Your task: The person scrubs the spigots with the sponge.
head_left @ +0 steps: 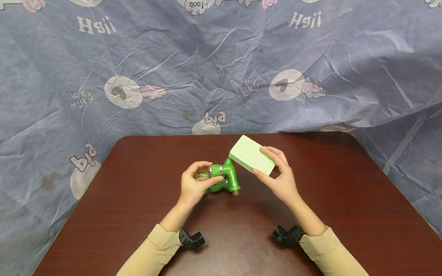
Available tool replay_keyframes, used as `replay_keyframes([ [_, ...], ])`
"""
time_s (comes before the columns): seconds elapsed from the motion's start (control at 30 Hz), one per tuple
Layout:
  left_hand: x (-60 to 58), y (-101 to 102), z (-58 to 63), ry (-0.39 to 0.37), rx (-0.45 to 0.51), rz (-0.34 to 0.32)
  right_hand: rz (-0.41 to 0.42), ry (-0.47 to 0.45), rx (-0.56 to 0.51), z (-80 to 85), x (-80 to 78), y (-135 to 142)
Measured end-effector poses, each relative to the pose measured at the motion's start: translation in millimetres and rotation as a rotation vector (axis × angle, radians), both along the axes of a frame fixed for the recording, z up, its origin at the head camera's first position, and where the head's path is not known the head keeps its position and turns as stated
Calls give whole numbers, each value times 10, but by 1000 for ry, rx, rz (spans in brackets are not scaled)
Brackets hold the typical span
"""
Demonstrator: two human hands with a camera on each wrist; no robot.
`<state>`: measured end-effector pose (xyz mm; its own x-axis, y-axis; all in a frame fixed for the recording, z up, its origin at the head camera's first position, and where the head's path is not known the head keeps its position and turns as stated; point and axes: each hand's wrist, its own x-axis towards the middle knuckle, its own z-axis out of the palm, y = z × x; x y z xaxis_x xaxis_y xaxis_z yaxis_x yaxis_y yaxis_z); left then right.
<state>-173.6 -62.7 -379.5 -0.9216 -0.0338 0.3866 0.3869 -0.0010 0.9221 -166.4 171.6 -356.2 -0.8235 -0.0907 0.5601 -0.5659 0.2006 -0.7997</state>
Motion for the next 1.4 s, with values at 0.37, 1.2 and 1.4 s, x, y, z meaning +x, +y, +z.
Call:
replay_keyframes([
  [0.37,43,51,4,-1,-29,-34,201,14,75,-21,72,-106],
  [1.2,-13,-34,32,26,27,29,47,12,-27,-10,-2,-3],
  [1.4,-119,-108,-46,40,109,54,24,29,-38,12,-11,16],
])
